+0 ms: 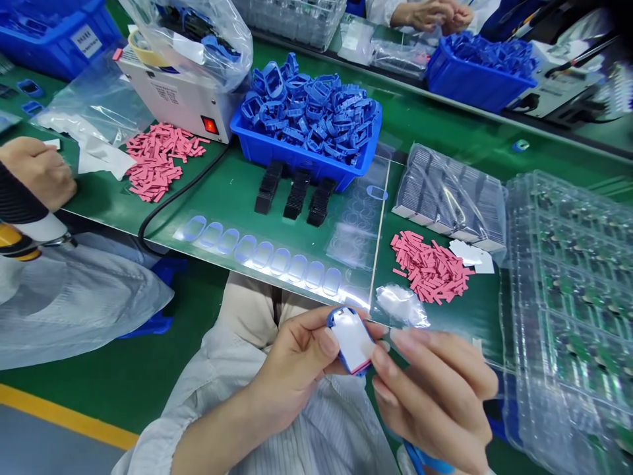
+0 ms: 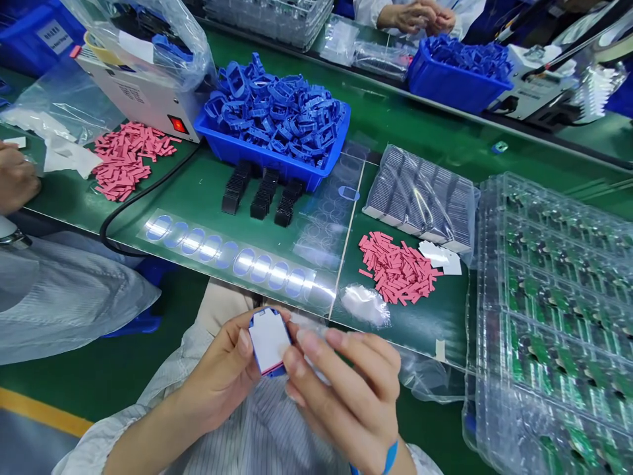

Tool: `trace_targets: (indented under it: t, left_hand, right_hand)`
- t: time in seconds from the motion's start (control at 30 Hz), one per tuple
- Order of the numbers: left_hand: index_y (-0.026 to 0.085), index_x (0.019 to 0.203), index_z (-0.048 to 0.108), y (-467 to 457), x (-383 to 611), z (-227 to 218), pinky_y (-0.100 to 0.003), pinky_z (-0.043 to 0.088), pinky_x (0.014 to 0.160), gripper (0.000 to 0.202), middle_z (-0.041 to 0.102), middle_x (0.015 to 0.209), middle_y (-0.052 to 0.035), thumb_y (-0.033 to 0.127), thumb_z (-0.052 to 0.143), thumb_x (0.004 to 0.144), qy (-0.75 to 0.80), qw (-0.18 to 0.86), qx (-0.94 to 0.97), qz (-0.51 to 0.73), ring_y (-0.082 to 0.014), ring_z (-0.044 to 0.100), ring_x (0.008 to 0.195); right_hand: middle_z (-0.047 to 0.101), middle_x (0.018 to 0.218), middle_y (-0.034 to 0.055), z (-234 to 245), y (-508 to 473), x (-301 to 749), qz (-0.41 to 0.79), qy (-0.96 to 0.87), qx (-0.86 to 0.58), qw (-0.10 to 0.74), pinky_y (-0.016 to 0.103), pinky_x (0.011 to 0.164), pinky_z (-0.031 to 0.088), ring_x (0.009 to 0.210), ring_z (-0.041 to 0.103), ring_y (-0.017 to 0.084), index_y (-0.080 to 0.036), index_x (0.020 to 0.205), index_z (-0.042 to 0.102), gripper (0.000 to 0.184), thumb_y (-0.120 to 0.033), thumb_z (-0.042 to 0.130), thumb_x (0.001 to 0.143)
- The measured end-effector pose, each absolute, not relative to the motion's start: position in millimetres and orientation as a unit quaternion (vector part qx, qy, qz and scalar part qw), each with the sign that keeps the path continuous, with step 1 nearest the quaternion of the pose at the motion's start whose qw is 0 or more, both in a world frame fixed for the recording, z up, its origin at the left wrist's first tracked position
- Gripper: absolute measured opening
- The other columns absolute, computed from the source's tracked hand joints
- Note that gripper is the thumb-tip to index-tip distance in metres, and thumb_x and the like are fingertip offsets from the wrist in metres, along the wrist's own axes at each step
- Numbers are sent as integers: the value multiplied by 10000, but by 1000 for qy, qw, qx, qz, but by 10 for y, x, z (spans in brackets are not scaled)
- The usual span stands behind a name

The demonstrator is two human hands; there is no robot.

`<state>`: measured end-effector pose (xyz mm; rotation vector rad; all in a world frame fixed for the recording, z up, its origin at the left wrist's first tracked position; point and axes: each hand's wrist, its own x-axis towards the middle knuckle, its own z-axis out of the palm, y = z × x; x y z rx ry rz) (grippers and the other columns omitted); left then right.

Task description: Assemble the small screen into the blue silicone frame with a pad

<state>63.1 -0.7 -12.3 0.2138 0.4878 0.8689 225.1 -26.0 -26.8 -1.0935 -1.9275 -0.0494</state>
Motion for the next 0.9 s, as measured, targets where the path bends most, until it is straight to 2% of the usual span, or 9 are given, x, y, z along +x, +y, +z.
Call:
trace_targets:
  t: [0.13, 0.2, 0.27, 0.37, 0.5, 0.63, 0.73, 0.8, 0.9]
  left_hand:
    - [253, 954, 737, 12, 655, -133, -155, 518, 825, 301, 769, 964, 20, 405, 757, 696, 267, 829, 132, 473, -105, 689, 904]
    - [273, 964, 735, 6, 667, -163, -169, 491, 883, 307, 751, 1048, 18, 419, 754, 695, 286, 805, 162, 494, -124, 658, 1008]
    - [289, 978, 731, -10, 680, -199, -181, 474, 912, 313, 722, 1128, 14, 441, 738, 705, 294, 789, 193, 505, -139, 622, 1083]
    - [304, 977, 730, -46, 704, -247, -190, 468, 925, 318, 710, 1149, 17, 470, 725, 706, 296, 772, 208, 522, -151, 603, 1116]
    - [329, 989, 721, -91, 744, -297, -183, 465, 927, 302, 705, 1152, 40, 475, 706, 725, 296, 757, 215, 541, -145, 596, 1127]
    - [325, 1008, 718, -74, 687, -346, -268, 465, 962, 305, 697, 1167, 10, 472, 680, 743, 303, 729, 269, 552, -206, 580, 1164]
    - [305, 1140, 669, 14, 499, -341, -342, 402, 1043, 392, 664, 1243, -17, 452, 647, 778, 322, 636, 426, 557, -248, 546, 1206]
    - [335, 1173, 634, 101, 340, -300, -364, 337, 1090, 416, 656, 1261, -9, 395, 678, 764, 331, 513, 589, 530, -244, 550, 1203]
    - [378, 1183, 609, 234, 156, -214, -311, 334, 1088, 520, 669, 1210, 5, 251, 760, 701, 280, 366, 783, 419, -209, 614, 1143]
  right_hand:
    - [643, 1073, 123, -315, -197, 2048, 45, -690, -456, 560, 428, 722, 488, 949, 598, 271, -121, 1200, 613, 411, -315, 641, 838]
    - [637, 1062, 119, -320, -173, 1961, 140, -645, -481, 578, 442, 745, 488, 955, 591, 273, -141, 1150, 634, 437, -374, 701, 786]
    - [641, 1041, 100, -311, -162, 1912, 187, -631, -482, 579, 428, 764, 485, 947, 583, 254, -161, 1112, 645, 393, -335, 727, 769]
    - [648, 1019, 78, -299, -150, 1896, 199, -636, -462, 585, 399, 769, 470, 917, 574, 226, -165, 1110, 645, 334, -238, 707, 791]
    - [652, 1043, 85, -327, -124, 1913, 205, -646, -443, 586, 401, 756, 469, 918, 580, 232, -148, 1144, 633, 345, -226, 681, 811]
    - [676, 1037, 83, -353, -95, 1963, 172, -671, -414, 590, 399, 722, 483, 894, 602, 234, -141, 1143, 638, 352, -193, 683, 798]
    - [688, 1023, 86, -329, -78, 2042, 160, -704, -406, 560, 403, 719, 485, 894, 616, 239, -132, 1136, 637, 376, -142, 702, 765]
    - [694, 999, 84, -300, -72, 2098, 166, -729, -407, 525, 406, 723, 482, 897, 616, 238, -122, 1108, 641, 378, -112, 719, 738]
    - [697, 934, 74, -256, -77, 2154, 169, -755, -415, 480, 409, 722, 482, 890, 599, 231, -120, 1027, 654, 318, -115, 737, 720]
